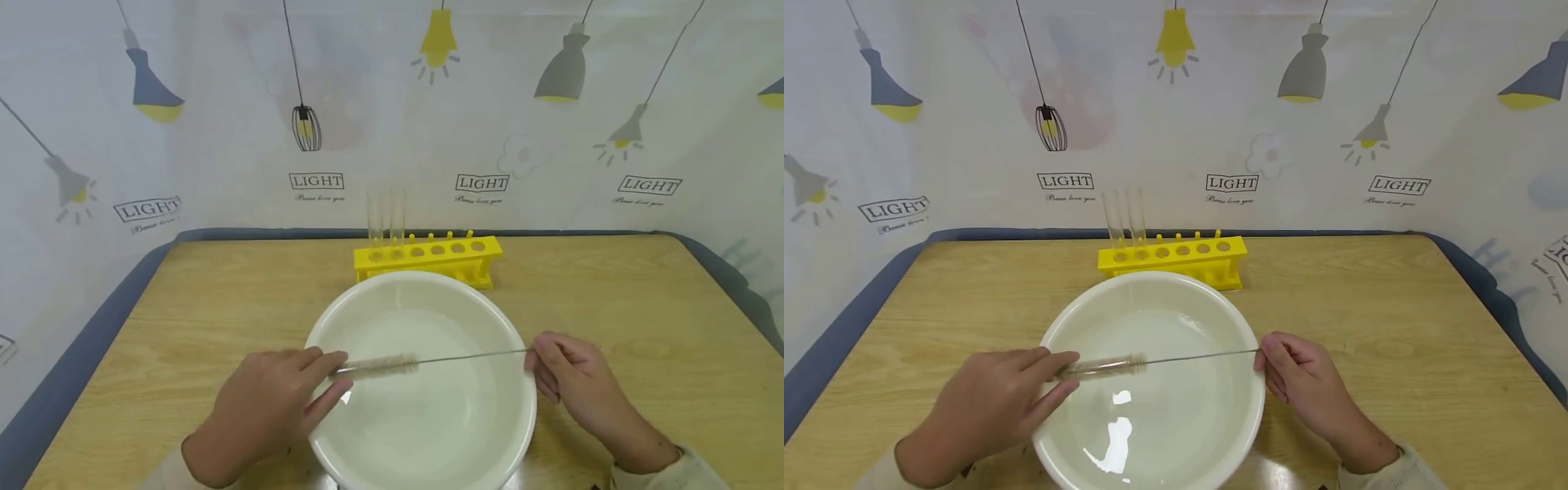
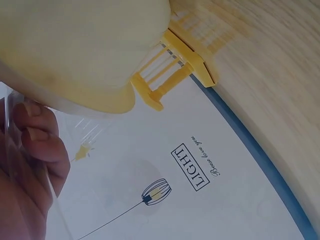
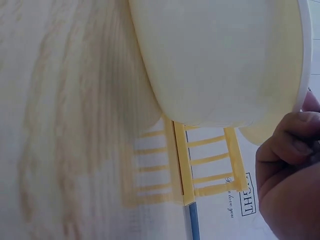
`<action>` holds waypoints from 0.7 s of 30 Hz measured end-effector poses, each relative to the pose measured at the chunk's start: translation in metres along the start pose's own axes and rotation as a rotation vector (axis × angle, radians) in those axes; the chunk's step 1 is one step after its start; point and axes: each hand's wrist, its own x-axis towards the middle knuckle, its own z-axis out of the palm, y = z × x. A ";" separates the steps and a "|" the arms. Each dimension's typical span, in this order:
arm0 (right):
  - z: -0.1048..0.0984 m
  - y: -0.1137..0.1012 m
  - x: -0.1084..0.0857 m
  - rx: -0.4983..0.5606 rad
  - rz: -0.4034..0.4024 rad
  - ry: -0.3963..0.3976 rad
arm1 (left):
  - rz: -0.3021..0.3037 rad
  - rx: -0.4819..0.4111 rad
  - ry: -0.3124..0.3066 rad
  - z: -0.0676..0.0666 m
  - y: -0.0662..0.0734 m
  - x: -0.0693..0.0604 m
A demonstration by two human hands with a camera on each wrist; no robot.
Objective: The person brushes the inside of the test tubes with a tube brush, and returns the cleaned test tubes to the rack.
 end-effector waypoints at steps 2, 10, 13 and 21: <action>0.000 0.001 0.000 0.016 -0.014 -0.013 | 0.010 -0.015 0.011 0.000 0.000 0.000; 0.002 0.002 0.000 -0.023 0.015 -0.025 | 0.014 -0.039 0.014 -0.001 0.001 0.000; 0.002 0.003 0.002 -0.032 -0.002 -0.025 | 0.006 -0.042 0.002 -0.002 0.000 0.001; 0.002 0.003 0.001 -0.044 -0.016 -0.022 | 0.022 -0.043 0.008 -0.002 0.001 0.001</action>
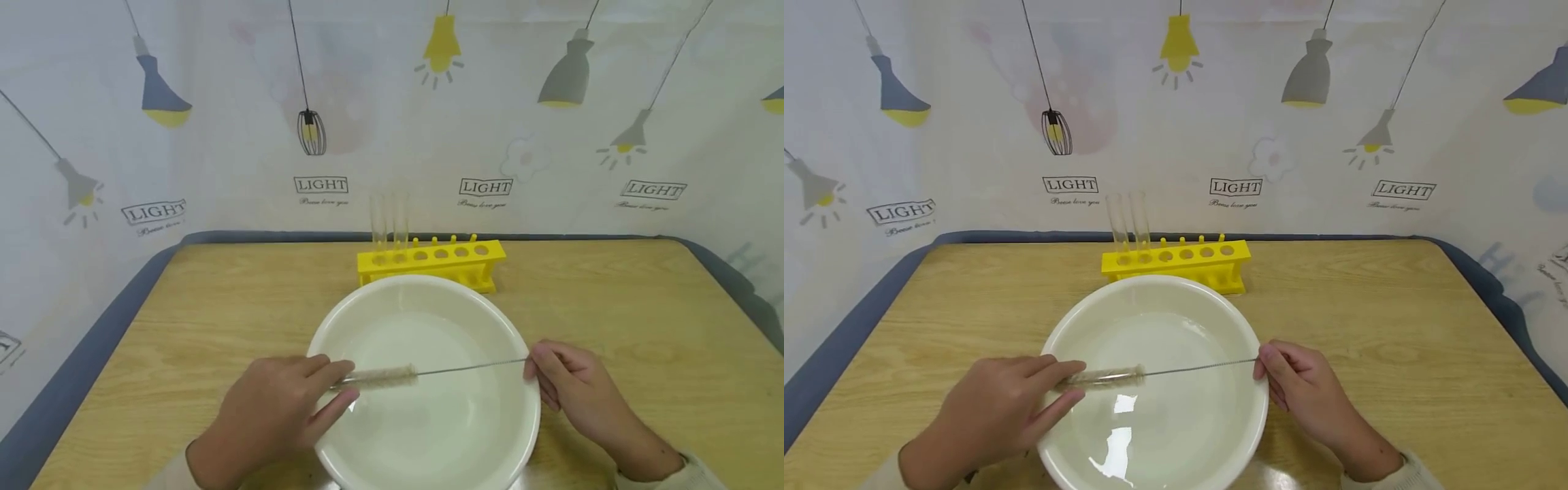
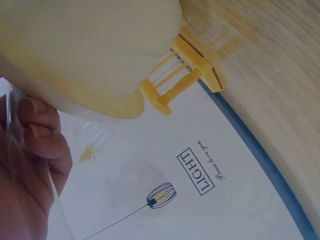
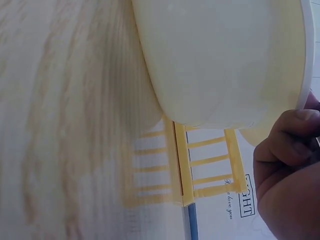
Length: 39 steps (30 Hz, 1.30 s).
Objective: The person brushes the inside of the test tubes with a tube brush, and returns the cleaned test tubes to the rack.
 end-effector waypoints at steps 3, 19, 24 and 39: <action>0.000 0.000 0.000 0.010 -0.019 0.001 | -0.004 -0.003 -0.006 0.000 0.000 0.000; -0.002 -0.009 -0.001 -0.121 0.080 -0.065 | -0.014 -0.011 -0.054 -0.001 0.003 0.000; -0.003 -0.010 -0.002 -0.130 0.086 -0.071 | -0.014 -0.011 -0.052 0.000 0.004 -0.001; -0.002 -0.006 -0.001 -0.170 0.075 -0.059 | 0.007 -0.001 -0.018 0.000 0.004 0.000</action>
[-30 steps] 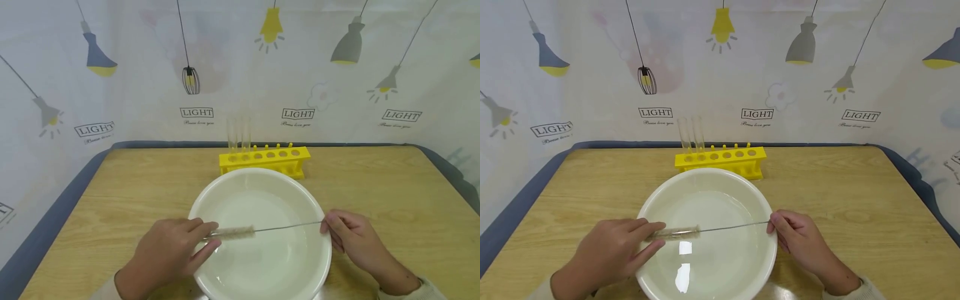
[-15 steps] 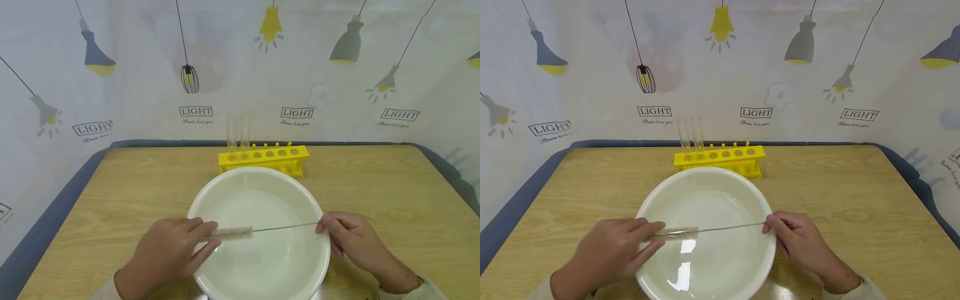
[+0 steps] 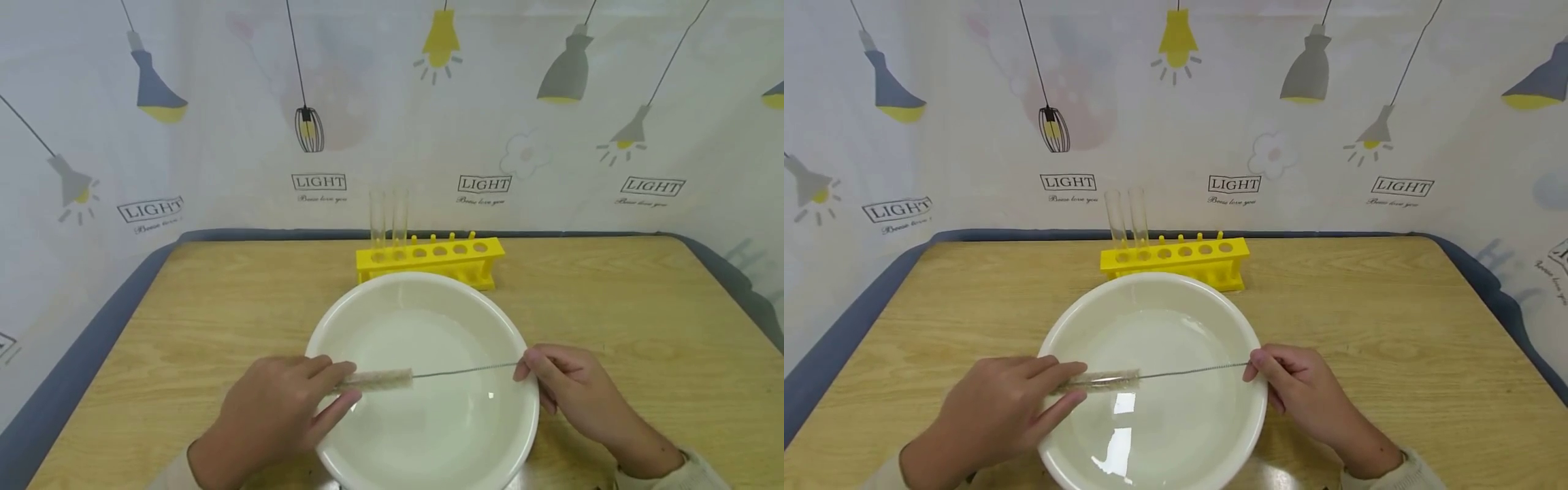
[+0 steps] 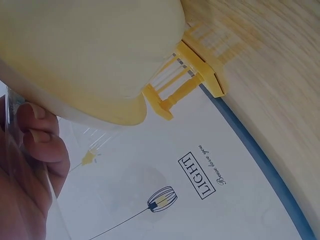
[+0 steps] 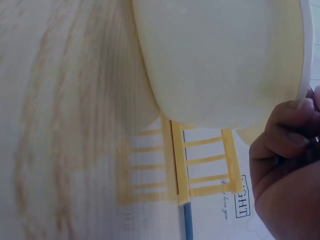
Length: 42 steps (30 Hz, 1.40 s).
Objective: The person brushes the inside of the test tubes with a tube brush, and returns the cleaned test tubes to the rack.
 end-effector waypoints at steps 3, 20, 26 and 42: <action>0.001 0.001 -0.001 0.019 -0.002 0.000 | 0.001 0.001 -0.002 0.000 0.001 0.000; 0.007 0.001 0.000 0.013 -0.017 0.082 | -0.001 0.022 -0.014 0.000 0.000 0.002; 0.007 0.000 0.000 0.007 -0.011 0.081 | 0.011 0.038 0.000 0.001 0.000 0.001; 0.007 -0.001 -0.001 0.010 -0.024 0.075 | 0.005 0.021 0.002 0.000 0.002 0.001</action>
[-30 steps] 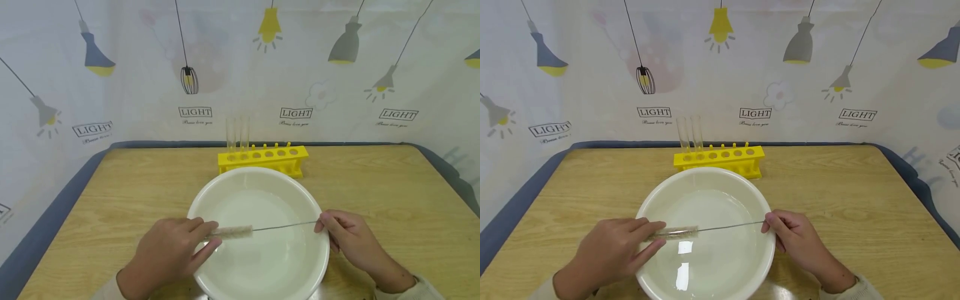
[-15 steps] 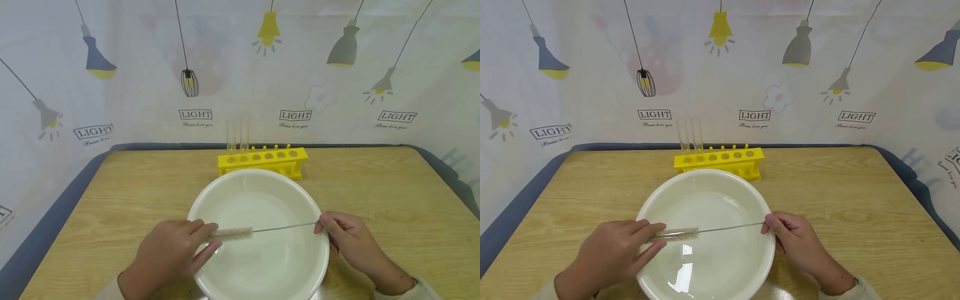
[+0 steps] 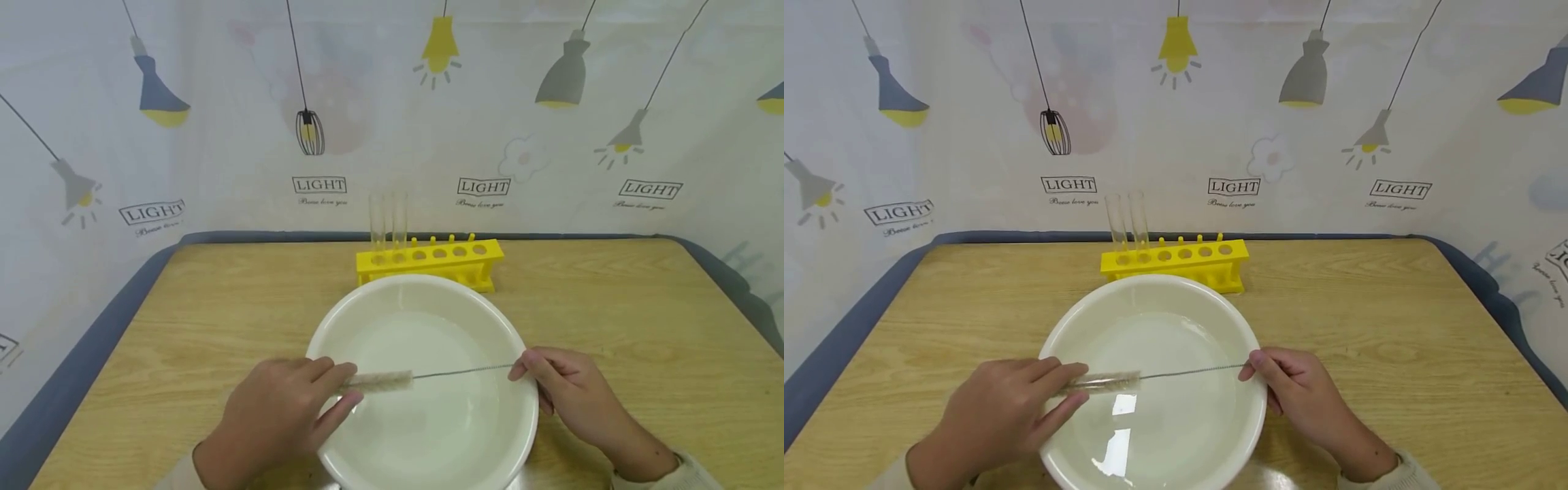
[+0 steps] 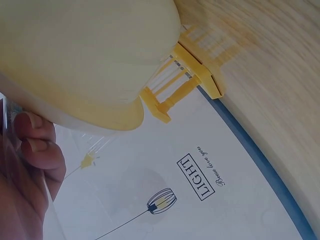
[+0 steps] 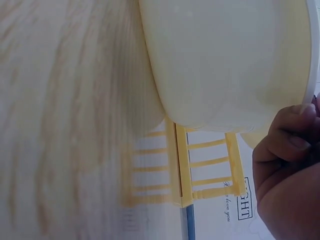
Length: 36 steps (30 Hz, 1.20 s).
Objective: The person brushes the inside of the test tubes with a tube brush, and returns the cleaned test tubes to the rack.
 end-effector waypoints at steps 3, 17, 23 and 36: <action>0.000 -0.001 0.001 -0.016 0.005 0.012 | -0.009 -0.003 -0.008 0.000 0.000 0.001; 0.001 -0.002 0.001 -0.031 0.025 0.024 | -0.015 0.012 0.002 0.002 0.001 0.000; 0.002 -0.003 0.001 -0.039 0.036 0.025 | -0.018 0.016 -0.005 0.001 0.002 0.000; 0.000 0.000 0.000 -0.028 0.013 0.005 | -0.012 0.020 0.000 0.002 0.003 0.000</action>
